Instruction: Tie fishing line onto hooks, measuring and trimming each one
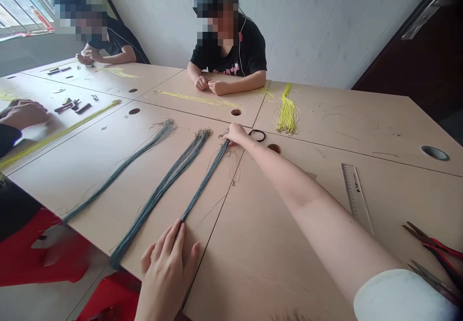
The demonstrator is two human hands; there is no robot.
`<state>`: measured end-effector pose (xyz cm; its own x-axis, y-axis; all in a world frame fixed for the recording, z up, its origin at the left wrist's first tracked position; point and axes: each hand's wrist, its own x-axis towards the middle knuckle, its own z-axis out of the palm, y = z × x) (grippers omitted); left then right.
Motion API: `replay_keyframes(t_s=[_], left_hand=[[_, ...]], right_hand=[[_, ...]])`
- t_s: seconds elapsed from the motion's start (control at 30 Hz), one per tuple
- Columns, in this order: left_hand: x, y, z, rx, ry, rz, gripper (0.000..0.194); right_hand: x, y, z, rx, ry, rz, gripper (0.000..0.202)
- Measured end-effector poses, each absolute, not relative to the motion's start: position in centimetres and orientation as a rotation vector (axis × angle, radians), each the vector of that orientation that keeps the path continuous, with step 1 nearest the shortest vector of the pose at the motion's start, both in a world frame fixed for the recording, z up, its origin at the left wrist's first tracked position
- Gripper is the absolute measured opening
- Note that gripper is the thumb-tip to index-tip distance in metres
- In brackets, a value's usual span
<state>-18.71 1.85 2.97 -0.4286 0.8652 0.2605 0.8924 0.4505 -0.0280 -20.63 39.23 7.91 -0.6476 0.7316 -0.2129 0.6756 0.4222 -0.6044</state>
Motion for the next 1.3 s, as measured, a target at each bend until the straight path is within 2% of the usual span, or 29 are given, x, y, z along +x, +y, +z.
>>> replay_keyframes(t_s=[0.13, 0.27, 0.43, 0.57, 0.67, 0.83, 1.3], left_hand=[[-19.9, 1.0, 4.2, -1.588, -2.451, -0.173, 0.046], [-21.3, 2.2, 7.8, -1.625, -2.405, -0.259, 0.045], [-22.3, 12.3, 10.8, -1.848, -2.321, -0.490, 0.040], [-23.3, 21.5, 7.9, -1.952, -2.306, -0.510, 0.036], [-24.3, 24.4, 5.1, -1.983, -2.310, -0.505, 0.039], [-25.5, 24.9, 2.9, -2.071, -2.264, -0.488, 0.044], [-26.5, 26.1, 1.7, -2.116, -2.297, -0.310, 0.044]], right_hand=[[-17.6, 38.5, 8.5, -1.098, -2.611, 0.808, 0.029], [-12.0, 35.4, 8.0, -0.762, -2.699, 0.698, 0.024], [-7.6, 30.3, 5.8, -0.456, -2.762, 0.652, 0.016], [-6.6, 27.3, 3.5, -0.447, -2.672, 0.575, 0.024], [-5.9, 25.9, 2.3, -0.419, -2.646, 0.537, 0.033], [-5.3, 25.1, 1.7, -0.382, -2.650, 0.519, 0.041], [-3.9, 24.1, 1.8, -0.366, -2.667, 0.493, 0.038]])
